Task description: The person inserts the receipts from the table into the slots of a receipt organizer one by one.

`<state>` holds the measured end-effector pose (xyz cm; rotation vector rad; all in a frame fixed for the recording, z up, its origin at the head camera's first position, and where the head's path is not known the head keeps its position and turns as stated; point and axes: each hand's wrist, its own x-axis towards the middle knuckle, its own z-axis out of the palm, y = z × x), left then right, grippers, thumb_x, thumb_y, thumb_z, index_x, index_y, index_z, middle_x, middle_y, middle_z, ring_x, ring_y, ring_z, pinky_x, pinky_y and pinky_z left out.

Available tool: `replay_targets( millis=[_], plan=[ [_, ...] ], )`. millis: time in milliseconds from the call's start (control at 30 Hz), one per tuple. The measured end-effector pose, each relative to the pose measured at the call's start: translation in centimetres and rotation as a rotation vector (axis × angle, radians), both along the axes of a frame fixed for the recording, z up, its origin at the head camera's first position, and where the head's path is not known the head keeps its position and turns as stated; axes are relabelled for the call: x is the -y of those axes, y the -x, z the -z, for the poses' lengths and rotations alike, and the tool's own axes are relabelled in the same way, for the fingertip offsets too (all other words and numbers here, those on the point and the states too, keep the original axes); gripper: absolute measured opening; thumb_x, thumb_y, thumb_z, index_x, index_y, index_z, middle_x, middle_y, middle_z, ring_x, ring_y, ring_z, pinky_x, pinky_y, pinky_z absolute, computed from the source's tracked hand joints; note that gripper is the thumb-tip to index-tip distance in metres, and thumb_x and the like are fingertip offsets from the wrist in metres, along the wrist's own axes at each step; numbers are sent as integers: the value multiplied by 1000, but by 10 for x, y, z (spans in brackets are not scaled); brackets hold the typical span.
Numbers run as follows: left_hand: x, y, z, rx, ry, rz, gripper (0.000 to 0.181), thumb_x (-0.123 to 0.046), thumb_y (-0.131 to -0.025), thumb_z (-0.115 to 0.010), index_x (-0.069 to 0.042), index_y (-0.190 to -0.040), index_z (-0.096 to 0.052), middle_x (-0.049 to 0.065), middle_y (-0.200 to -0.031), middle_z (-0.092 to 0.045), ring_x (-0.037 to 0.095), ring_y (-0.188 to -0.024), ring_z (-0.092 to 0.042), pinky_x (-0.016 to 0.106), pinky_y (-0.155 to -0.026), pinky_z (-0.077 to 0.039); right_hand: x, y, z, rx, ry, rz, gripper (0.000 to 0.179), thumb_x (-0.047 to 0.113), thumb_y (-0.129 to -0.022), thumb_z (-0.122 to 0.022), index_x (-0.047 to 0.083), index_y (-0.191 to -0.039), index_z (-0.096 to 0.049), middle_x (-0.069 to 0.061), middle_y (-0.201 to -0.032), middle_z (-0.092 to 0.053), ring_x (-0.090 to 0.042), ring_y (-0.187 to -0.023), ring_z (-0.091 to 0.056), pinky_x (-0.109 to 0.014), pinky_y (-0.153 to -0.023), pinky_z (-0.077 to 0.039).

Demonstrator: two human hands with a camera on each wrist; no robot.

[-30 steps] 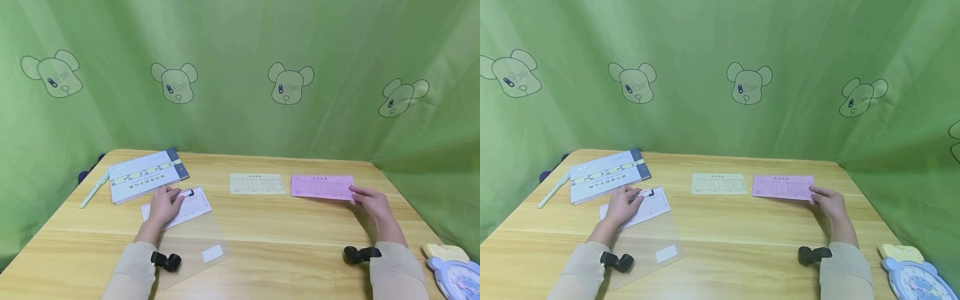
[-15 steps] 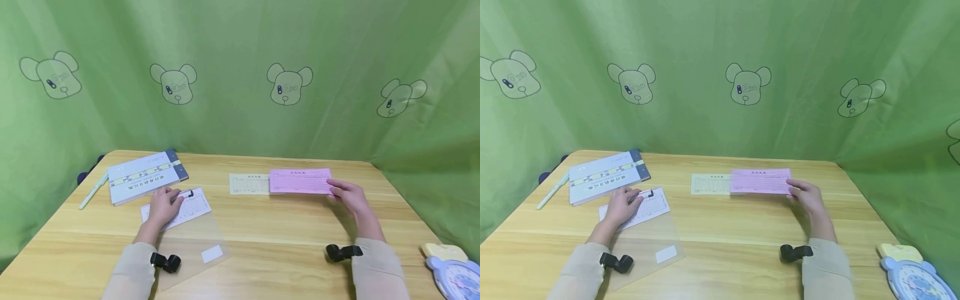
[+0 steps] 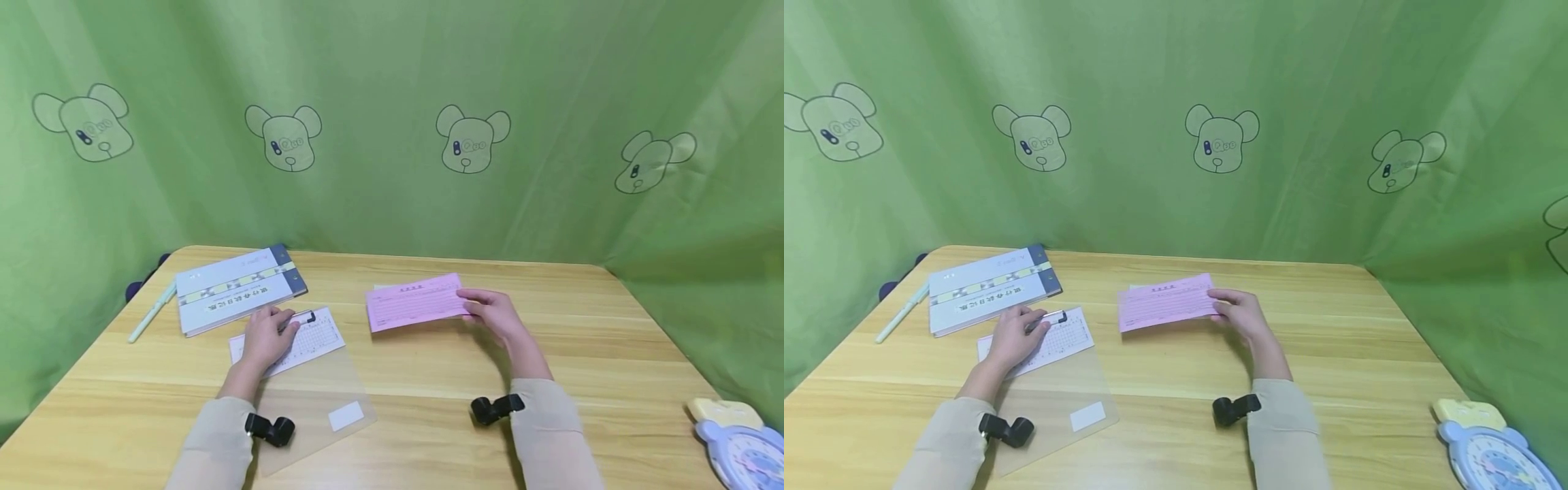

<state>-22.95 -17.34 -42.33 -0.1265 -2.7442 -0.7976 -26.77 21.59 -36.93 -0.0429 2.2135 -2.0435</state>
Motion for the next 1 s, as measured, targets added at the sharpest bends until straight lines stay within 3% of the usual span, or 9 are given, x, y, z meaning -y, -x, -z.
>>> replay_targets(
  millis=[267, 700, 1000],
  plan=[
    [1, 0, 0, 3, 2, -7, 35, -22, -83, -54, 0, -110, -57, 15, -99, -47, 29, -91, -40, 42, -78, -31, 52, 2, 3, 25, -21, -69, 33, -11, -79, -50, -12, -112, -49, -22, -104, -51, -12, -66, -57, -24, -62, -48],
    [1, 1, -4, 27, -3, -10, 35, -22, -82, -55, -1, -110, -57, 15, -99, -48, 28, -90, -40, 42, -77, -31, 103, -7, 13, 34, -163, -220, 27, -12, -77, -51, -6, -101, -60, -18, -103, -55, -18, -69, -58, -29, -61, -48],
    [0, 1, -6, 32, 6, -6, 35, -21, -81, -56, 0, -110, -57, 13, -96, -49, 27, -88, -41, 42, -75, -32, 133, -15, 22, 58, -122, -333, 27, -13, -78, -49, -8, -103, -58, -17, -100, -54, -18, -69, -57, -30, -64, -48]
  ],
)
